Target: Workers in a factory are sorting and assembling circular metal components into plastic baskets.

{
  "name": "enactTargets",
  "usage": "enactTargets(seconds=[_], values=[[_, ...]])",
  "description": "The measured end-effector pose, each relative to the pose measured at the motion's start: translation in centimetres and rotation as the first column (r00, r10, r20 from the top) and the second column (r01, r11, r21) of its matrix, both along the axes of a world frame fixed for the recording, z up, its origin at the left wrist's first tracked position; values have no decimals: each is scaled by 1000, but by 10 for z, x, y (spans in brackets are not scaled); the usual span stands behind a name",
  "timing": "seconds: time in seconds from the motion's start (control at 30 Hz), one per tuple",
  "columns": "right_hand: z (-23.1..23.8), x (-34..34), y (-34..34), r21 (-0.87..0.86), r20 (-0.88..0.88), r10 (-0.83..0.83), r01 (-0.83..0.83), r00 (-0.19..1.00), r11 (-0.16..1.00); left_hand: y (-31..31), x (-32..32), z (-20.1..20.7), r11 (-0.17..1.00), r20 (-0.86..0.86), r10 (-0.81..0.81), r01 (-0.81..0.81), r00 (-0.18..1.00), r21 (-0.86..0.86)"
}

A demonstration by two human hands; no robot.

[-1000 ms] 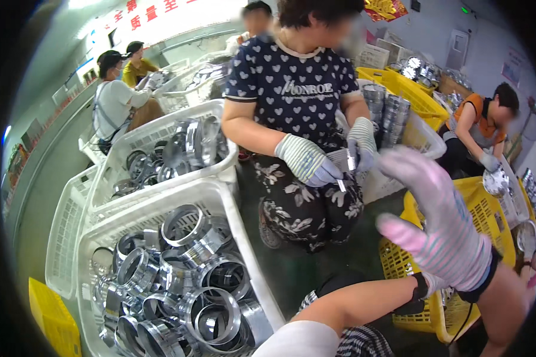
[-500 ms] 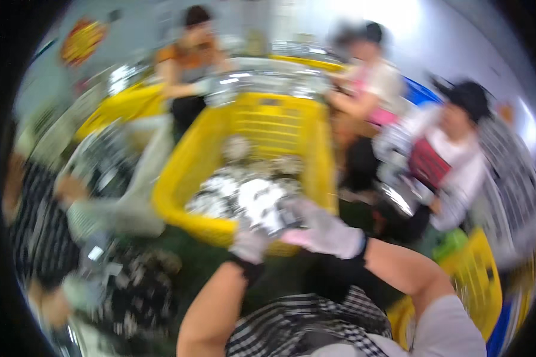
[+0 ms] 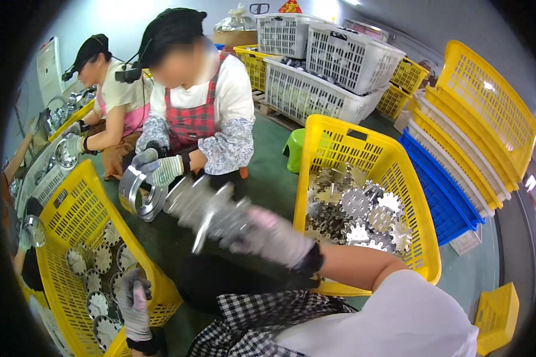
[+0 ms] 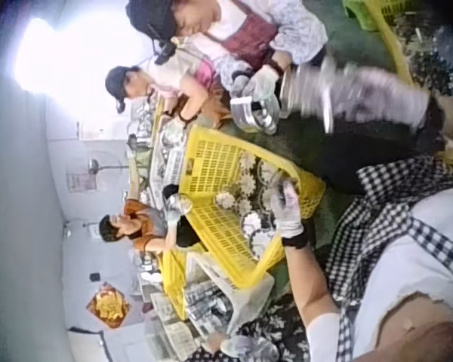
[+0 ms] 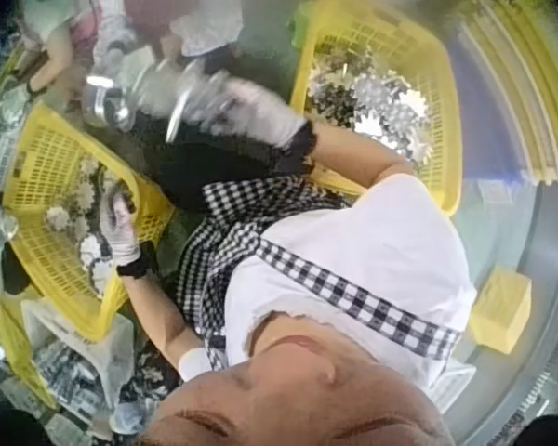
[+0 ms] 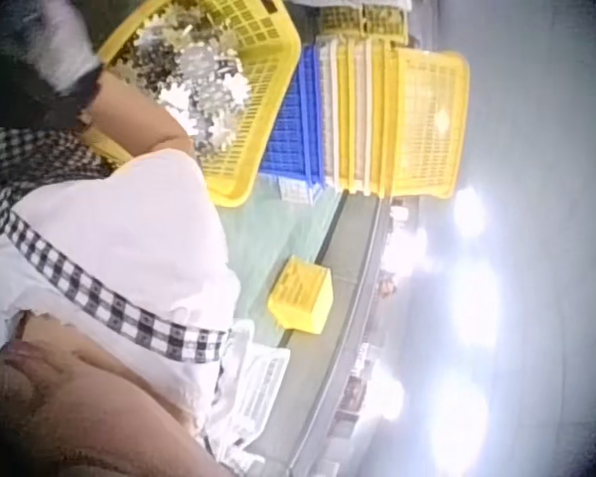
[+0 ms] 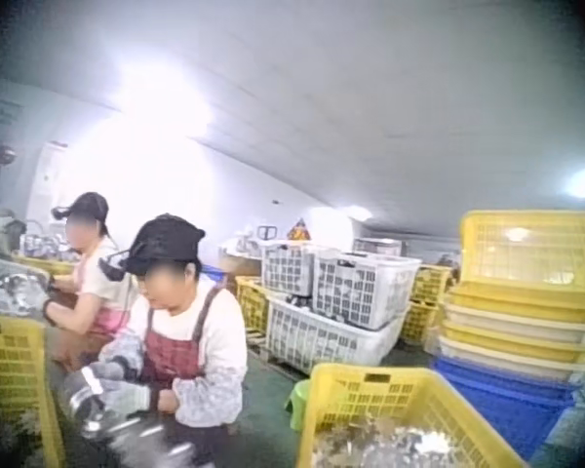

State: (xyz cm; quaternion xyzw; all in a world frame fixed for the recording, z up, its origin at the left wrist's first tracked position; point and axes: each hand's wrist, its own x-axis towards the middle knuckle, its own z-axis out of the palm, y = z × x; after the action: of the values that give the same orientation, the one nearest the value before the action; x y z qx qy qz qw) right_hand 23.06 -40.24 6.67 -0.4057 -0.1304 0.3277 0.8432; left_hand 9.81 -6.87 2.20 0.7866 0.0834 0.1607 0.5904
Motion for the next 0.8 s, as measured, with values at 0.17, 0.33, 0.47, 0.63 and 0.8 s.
enactTargets(seconds=[0.17, 0.33, 0.47, 0.63, 0.8], values=[[5, 44, -53, 251, -137, -580, 595, 803, 764, 58, -8, -28, 972, 61, 224, -218, 973, -90], [-47, 87, -108, 232, -131, -717, 725, 684, 649, 68, -1, -18, 917, 144, 365, -381, 920, 114], [-66, 107, -56, 137, -83, -565, 571, 821, 809, 93, -20, 8, 815, 139, 572, -539, 809, -213], [-15, 51, 95, -42, 251, -46, 59, 967, 997, 134, -93, -14, 606, 63, 756, -660, 652, -445], [1, 7, 235, -233, 236, 581, -535, 779, 812, 137, -117, -26, 612, 34, 781, -752, 624, -245]])
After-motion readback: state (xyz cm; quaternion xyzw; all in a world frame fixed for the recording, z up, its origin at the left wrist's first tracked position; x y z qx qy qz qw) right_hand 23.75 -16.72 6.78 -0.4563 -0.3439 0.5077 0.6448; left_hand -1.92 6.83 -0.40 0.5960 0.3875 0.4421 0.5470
